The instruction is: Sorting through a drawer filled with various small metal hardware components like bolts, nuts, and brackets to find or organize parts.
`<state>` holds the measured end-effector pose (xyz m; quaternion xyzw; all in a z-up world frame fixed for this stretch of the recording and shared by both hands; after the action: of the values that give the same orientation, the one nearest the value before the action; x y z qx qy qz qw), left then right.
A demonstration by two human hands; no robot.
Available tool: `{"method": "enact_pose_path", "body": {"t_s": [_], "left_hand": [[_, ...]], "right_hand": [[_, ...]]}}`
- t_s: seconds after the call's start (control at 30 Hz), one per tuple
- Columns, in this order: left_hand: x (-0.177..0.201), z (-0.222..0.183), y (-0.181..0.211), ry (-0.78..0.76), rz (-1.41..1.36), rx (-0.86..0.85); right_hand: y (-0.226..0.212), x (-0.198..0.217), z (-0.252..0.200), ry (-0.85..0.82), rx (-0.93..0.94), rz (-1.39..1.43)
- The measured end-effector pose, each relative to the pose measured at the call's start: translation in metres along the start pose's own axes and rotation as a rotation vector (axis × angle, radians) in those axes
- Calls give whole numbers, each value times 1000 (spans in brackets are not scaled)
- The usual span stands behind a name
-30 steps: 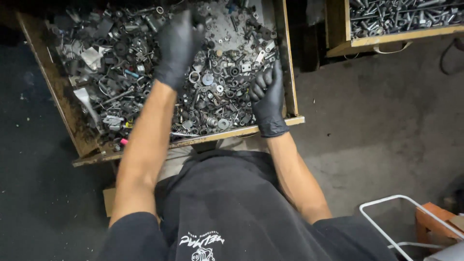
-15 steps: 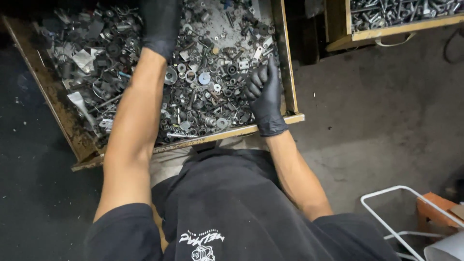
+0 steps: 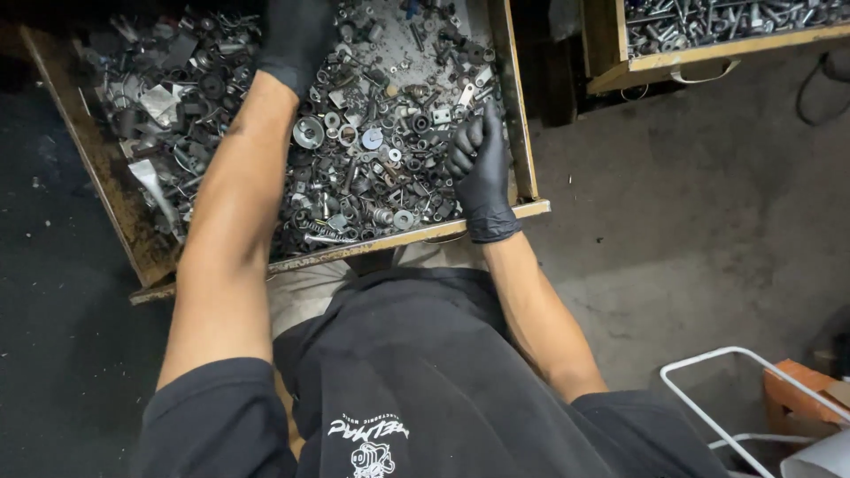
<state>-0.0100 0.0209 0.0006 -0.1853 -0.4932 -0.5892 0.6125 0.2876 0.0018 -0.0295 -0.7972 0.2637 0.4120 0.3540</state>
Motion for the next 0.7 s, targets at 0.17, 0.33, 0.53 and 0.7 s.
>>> {"method": "enact_pose_path", "body": {"t_s": [0.17,0.33,0.53,0.7], "left_hand": [[2,-10,-20,14,-71,37],[35,-23,11,-184,-397,37],[63,-70,42,-289,-434,-17],[55,-92,57,-197,-104,-143]], "right_hand": [[3,-14,-5,44,-41,-52],[6,-30,-12,29,-117,-149],[14,-35,-12,74,-170,-207],[24,-45,-19,18,-200,-264]]}}
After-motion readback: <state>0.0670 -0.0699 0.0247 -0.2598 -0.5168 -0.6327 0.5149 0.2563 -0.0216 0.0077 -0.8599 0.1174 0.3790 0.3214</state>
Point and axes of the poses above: each hand's wrist, its own z-axis towards the middle knuckle, its own x-axis out of the back of the hand, y = z × x, the point moved 2 cm from there along z, towards the middle knuckle, and after that the axes turned 14 degrees about z, right-handed, at the moved point
